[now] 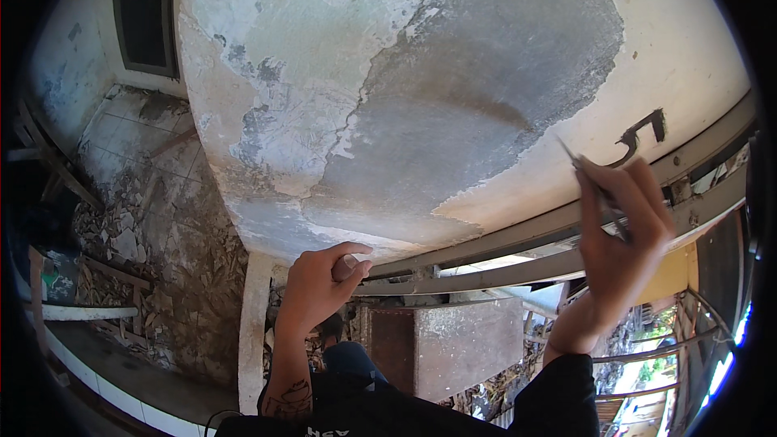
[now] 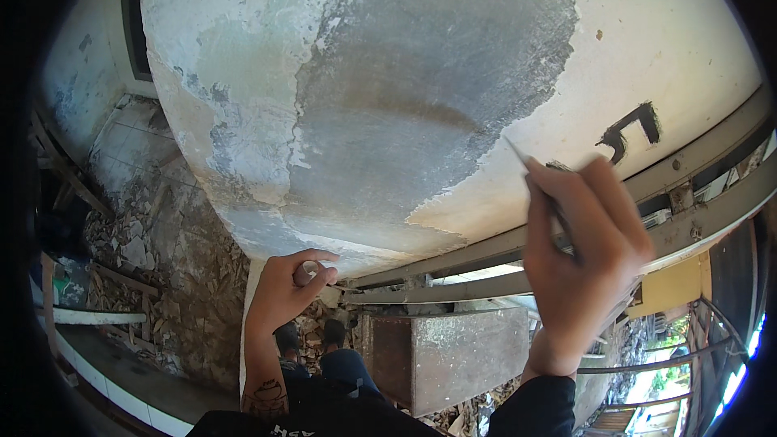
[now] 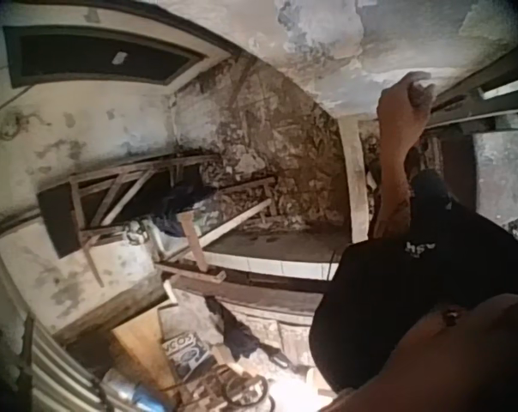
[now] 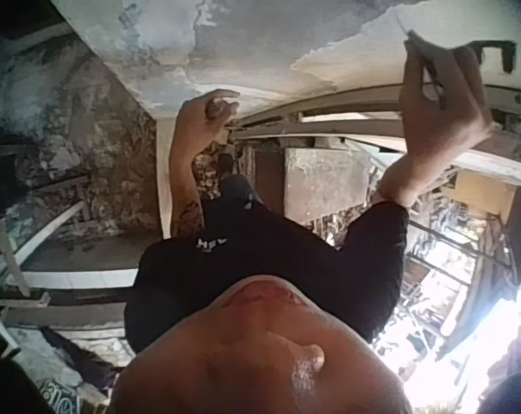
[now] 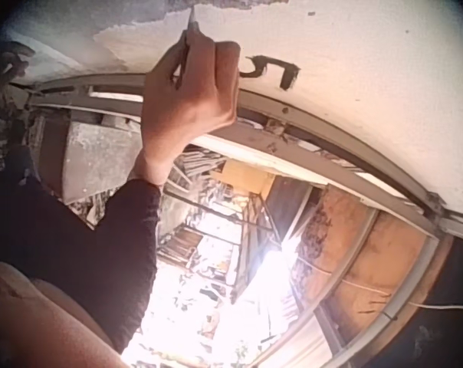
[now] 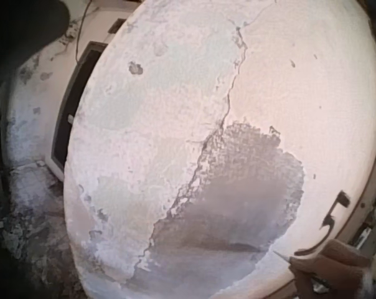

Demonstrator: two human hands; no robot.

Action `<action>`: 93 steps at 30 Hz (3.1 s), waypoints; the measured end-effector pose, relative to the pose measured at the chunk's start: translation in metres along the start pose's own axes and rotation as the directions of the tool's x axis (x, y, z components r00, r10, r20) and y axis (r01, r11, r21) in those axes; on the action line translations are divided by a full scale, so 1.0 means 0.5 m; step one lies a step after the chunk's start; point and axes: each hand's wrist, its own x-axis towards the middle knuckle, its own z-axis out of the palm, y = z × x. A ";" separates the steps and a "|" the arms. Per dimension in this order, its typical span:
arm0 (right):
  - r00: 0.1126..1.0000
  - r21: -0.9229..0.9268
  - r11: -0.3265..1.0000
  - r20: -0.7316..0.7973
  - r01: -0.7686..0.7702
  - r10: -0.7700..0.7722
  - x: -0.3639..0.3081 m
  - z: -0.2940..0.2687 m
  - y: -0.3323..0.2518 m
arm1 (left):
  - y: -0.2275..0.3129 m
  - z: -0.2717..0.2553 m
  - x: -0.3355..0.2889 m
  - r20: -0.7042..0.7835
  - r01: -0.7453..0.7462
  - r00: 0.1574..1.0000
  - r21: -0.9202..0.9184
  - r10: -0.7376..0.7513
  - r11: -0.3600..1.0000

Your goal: The person scrapes paint and residue from a weathered wall using a small metal scraper.

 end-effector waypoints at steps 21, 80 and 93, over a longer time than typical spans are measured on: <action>0.606 0.540 0.523 0.793 -0.659 -0.056 -0.455 0.132 -0.100 | 0.131 -0.015 0.021 -0.102 -0.151 0.982 0.077 0.159 0.986; 0.638 0.643 -0.043 0.764 -0.764 0.100 -0.573 0.214 -0.148 | -0.153 -0.012 -0.116 0.426 0.046 0.876 0.393 -0.226 0.918; 0.188 0.243 -0.894 0.925 0.376 0.330 -0.491 0.347 -0.066 | 0.014 0.262 0.110 0.118 -0.410 0.911 0.368 0.395 0.835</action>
